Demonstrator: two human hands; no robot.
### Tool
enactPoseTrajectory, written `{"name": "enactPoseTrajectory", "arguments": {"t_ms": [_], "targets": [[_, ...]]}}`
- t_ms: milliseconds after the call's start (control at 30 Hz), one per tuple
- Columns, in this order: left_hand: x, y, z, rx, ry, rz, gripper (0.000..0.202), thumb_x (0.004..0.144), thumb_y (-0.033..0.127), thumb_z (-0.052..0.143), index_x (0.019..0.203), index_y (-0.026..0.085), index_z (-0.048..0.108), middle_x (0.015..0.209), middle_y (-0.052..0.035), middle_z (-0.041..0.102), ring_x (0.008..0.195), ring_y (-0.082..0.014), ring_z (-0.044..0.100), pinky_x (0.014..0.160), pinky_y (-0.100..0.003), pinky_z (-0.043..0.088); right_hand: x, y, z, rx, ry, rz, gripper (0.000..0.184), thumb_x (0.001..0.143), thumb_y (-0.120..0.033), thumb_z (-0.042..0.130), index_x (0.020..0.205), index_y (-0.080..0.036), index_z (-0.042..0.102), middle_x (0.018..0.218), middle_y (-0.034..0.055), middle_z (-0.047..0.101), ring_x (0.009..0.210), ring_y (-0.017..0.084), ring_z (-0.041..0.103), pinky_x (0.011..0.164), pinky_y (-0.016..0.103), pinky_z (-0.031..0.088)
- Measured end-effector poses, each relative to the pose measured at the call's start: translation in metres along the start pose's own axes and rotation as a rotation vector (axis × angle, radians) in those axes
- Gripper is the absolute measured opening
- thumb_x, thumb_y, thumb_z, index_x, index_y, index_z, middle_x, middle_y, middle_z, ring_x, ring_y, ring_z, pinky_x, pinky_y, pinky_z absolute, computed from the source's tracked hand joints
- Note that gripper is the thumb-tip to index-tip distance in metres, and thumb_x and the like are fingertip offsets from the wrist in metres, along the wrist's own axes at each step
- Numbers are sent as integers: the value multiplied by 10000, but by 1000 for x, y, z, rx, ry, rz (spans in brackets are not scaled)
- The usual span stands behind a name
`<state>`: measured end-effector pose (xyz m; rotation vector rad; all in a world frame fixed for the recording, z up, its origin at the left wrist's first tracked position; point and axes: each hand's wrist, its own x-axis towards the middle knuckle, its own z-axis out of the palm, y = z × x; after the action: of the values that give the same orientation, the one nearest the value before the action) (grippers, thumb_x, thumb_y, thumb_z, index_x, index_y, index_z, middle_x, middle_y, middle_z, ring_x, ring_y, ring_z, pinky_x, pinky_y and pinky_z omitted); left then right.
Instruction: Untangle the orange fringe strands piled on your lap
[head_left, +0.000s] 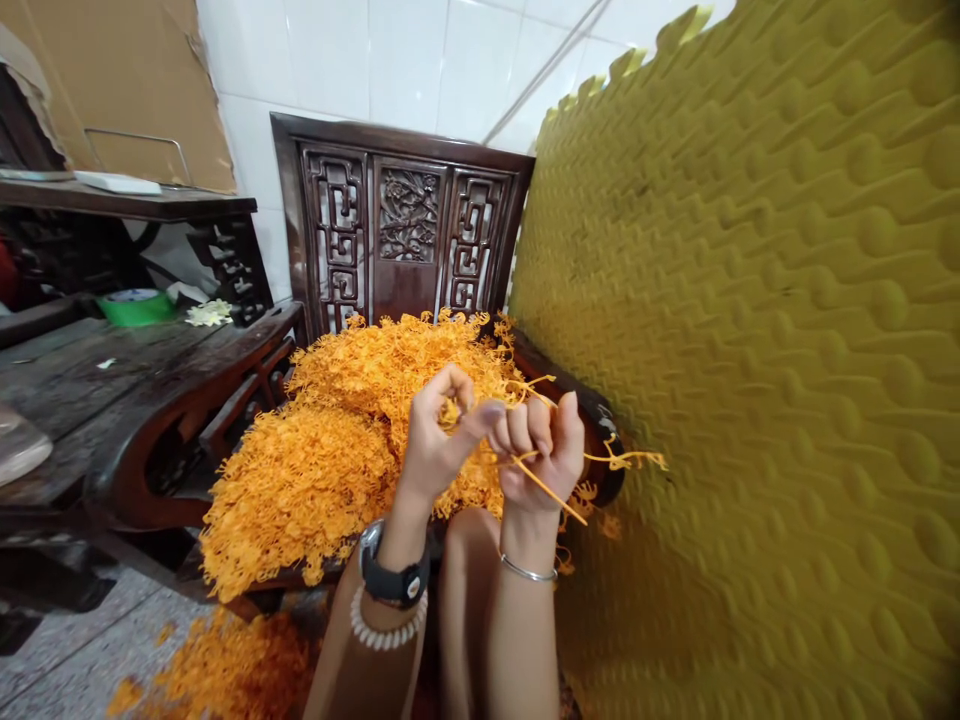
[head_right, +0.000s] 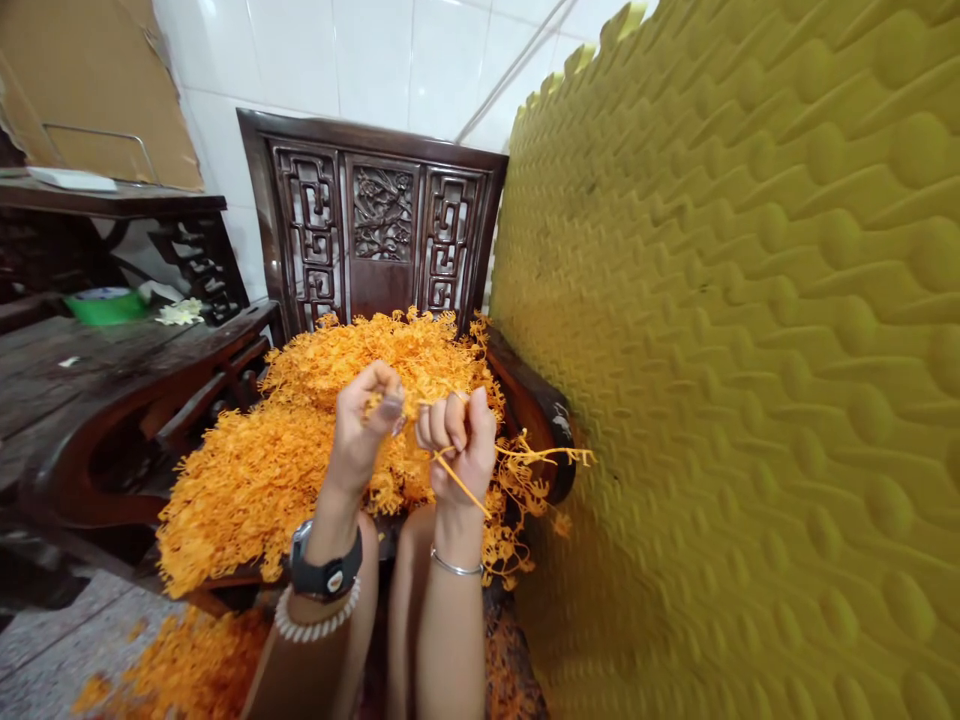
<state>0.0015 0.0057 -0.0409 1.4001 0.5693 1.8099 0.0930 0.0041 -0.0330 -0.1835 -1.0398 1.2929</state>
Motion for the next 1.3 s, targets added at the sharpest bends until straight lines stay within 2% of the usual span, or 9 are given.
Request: {"name": "enactPoseTrajectory", "arguments": {"t_ms": [100, 300, 500, 633, 767, 867, 1000, 1167, 1300], "targets": [[1, -9, 9, 263, -122, -31, 266, 736, 386, 598, 641, 186, 450, 606, 19, 421, 576, -106, 382, 550, -246, 303, 0, -2, -4, -57, 15, -8, 577, 825, -451, 458, 419, -162, 166, 341, -72, 160, 323, 46, 125, 339, 196, 133], [-2, -8, 13, 64, -199, -134, 400, 818, 531, 411, 619, 184, 413, 600, 13, 362, 554, -110, 349, 518, -249, 288, -3, -12, -15, -81, -41, 58, 584, 795, -438, 492, 389, -176, 165, 323, -79, 143, 299, 46, 137, 324, 199, 152], [-2, -8, 16, -123, -12, -214, 325, 764, 481, 550, 691, 175, 468, 570, 39, 377, 487, -71, 317, 481, -214, 289, -4, -9, -23, -160, -183, 228, 504, 820, -358, 483, 394, -173, 287, 333, -80, 211, 314, 39, 202, 350, 198, 161], [0, -9, 12, -213, 12, -223, 250, 751, 396, 602, 747, 153, 548, 553, 50, 395, 454, -46, 306, 453, -190, 288, -3, -9, -29, -395, -286, 271, 479, 864, -358, 416, 424, -169, 425, 369, -53, 345, 364, 57, 331, 412, 214, 279], [3, -13, 0, -182, 153, -156, 160, 746, 311, 616, 746, 159, 567, 582, 38, 421, 465, -44, 336, 427, -178, 283, -4, -20, -42, -679, -324, 256, 196, 810, -335, 530, 855, -180, 642, 742, 24, 627, 674, 115, 564, 645, 252, 453], [5, -17, -10, -74, 185, -130, 152, 755, 313, 604, 758, 167, 562, 605, 27, 441, 473, -52, 338, 422, -184, 276, -3, -31, -54, -589, -203, 86, 519, 738, -410, 594, 1210, -223, 485, 1130, 84, 576, 954, 162, 562, 862, 321, 448], [6, -23, -15, 8, 152, -109, 174, 761, 305, 589, 681, 162, 529, 602, 19, 451, 490, -64, 364, 436, -192, 293, -3, -43, -56, -389, 44, -203, 754, 642, -655, 523, 1251, -219, 440, 1292, 113, 461, 1097, 205, 517, 945, 369, 420], [-1, -19, 2, -62, 59, -166, 269, 778, 351, 563, 608, 167, 465, 535, 34, 400, 464, -65, 361, 431, -197, 302, -9, -52, -48, -246, 414, -320, 596, 773, -638, 306, 1037, -185, 590, 1241, 101, 509, 1112, 193, 520, 960, 375, 409], [-4, -12, 13, -260, 204, -147, 297, 786, 434, 535, 648, 179, 474, 561, 30, 408, 448, -65, 344, 408, -200, 306, -18, -62, -53, -48, 636, -421, 425, 784, -516, 365, 843, -187, 628, 1049, 62, 594, 953, 160, 577, 857, 337, 477]]}}
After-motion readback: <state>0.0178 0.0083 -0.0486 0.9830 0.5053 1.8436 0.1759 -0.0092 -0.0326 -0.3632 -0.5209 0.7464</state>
